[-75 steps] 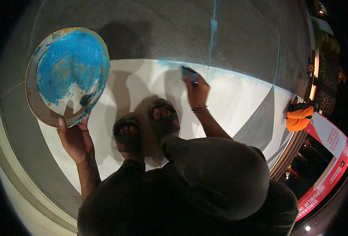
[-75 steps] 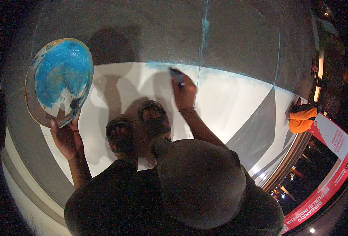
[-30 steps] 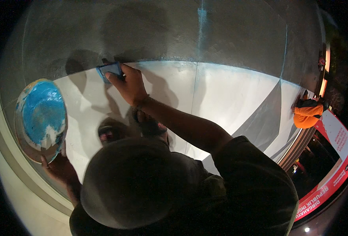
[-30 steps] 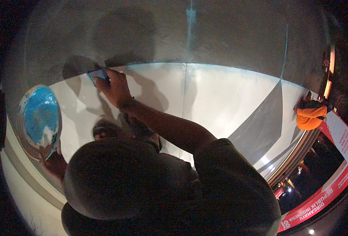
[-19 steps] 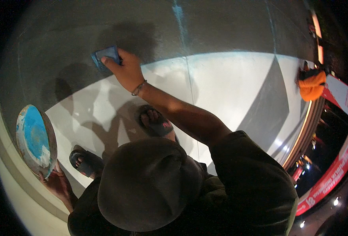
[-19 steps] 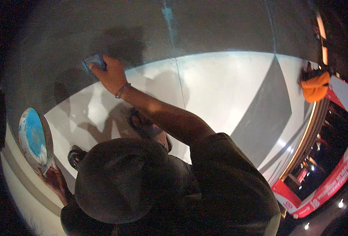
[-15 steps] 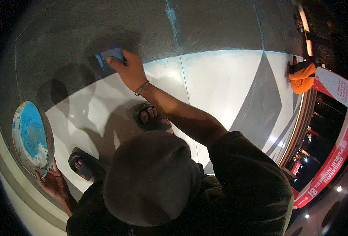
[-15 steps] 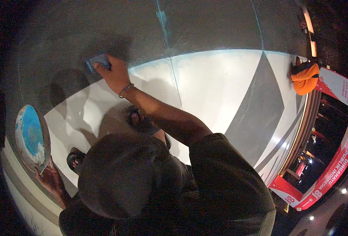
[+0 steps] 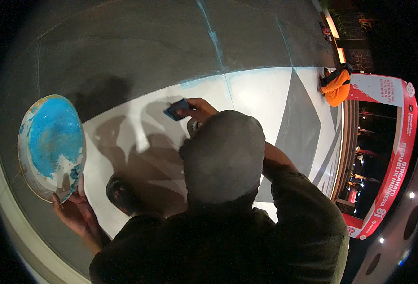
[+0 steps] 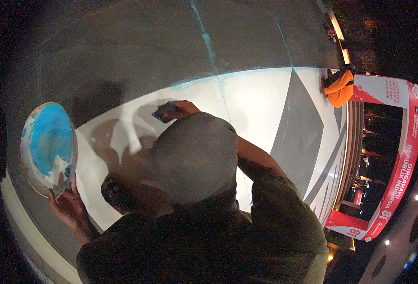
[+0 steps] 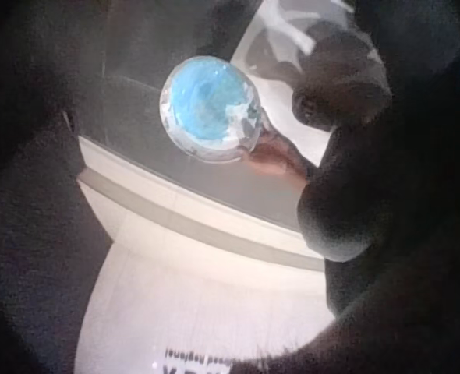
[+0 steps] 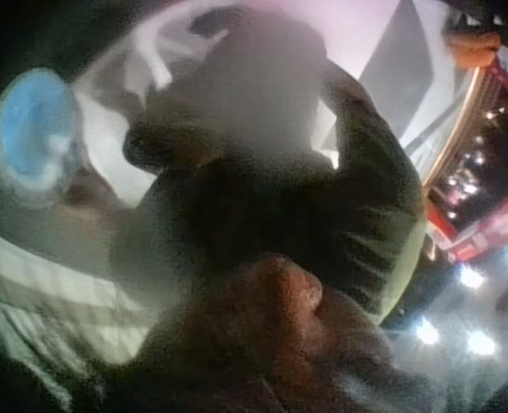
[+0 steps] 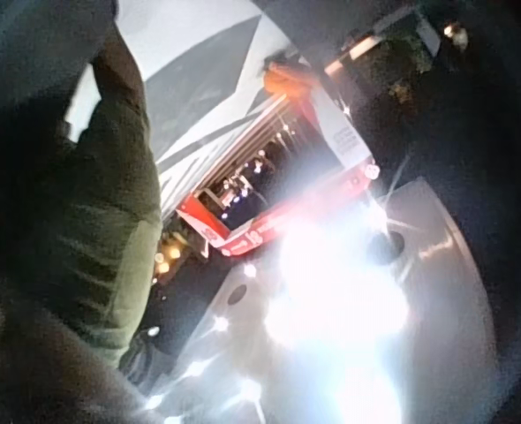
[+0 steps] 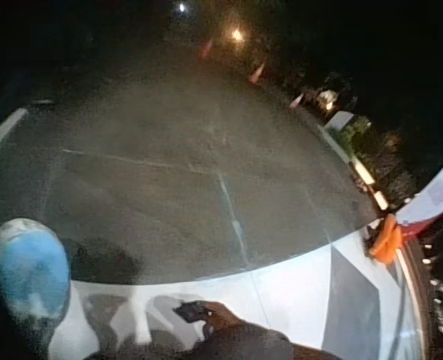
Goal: The person sits on the floor and uses a small blue scraper to apply blue paint from a bowl onto the floor, filling in the gaps between tiles. They repeatedly dip the tool into the bowl and spread the paint along the grout lines.
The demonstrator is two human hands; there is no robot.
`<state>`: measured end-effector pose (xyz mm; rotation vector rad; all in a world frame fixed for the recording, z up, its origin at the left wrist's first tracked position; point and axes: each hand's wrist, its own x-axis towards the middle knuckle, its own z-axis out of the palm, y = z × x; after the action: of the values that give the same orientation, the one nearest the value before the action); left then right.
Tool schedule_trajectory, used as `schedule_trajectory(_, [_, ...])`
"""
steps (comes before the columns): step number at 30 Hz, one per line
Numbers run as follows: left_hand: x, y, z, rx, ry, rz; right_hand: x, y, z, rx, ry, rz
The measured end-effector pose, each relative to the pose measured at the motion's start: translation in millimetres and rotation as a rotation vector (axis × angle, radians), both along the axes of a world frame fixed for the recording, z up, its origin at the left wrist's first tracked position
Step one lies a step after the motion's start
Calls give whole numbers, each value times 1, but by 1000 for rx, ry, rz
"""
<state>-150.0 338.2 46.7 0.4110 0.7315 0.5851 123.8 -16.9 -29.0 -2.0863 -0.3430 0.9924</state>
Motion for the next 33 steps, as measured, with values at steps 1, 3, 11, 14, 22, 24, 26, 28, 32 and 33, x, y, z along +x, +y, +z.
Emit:
schedule_trajectory(1, [1,0,4,-22,0,18,-5,6,7,-78,34,23])
schedule_trajectory(3, [-5,6,-2,34,-41,23,-13,24,24,-170,85,21])
schedule_trajectory(11, [-23,30,-26,-71,-263,-170,-65,49,46,-163,149,-65])
schedule_trajectory(14, [-20,31,-25,-2,-207,-92,-100,91,59,267,215,-49])
schedule_trajectory(22, [-7,23,-22,92,17,74,-88,120,38,189,290,-72])
schedule_trajectory(24, [-7,20,-23,120,95,134,-83,121,27,257,338,-109])
schedule_trajectory(26, [-15,22,-27,80,73,110,-74,118,22,323,394,-211])
schedule_trajectory(28, [-23,26,-37,79,94,96,-65,102,12,454,506,-409])
schedule_trajectory(32, [-21,28,-38,149,183,91,-31,48,8,903,686,-796])
schedule_trajectory(33, [-14,26,-36,139,189,75,-25,33,6,943,658,-831])
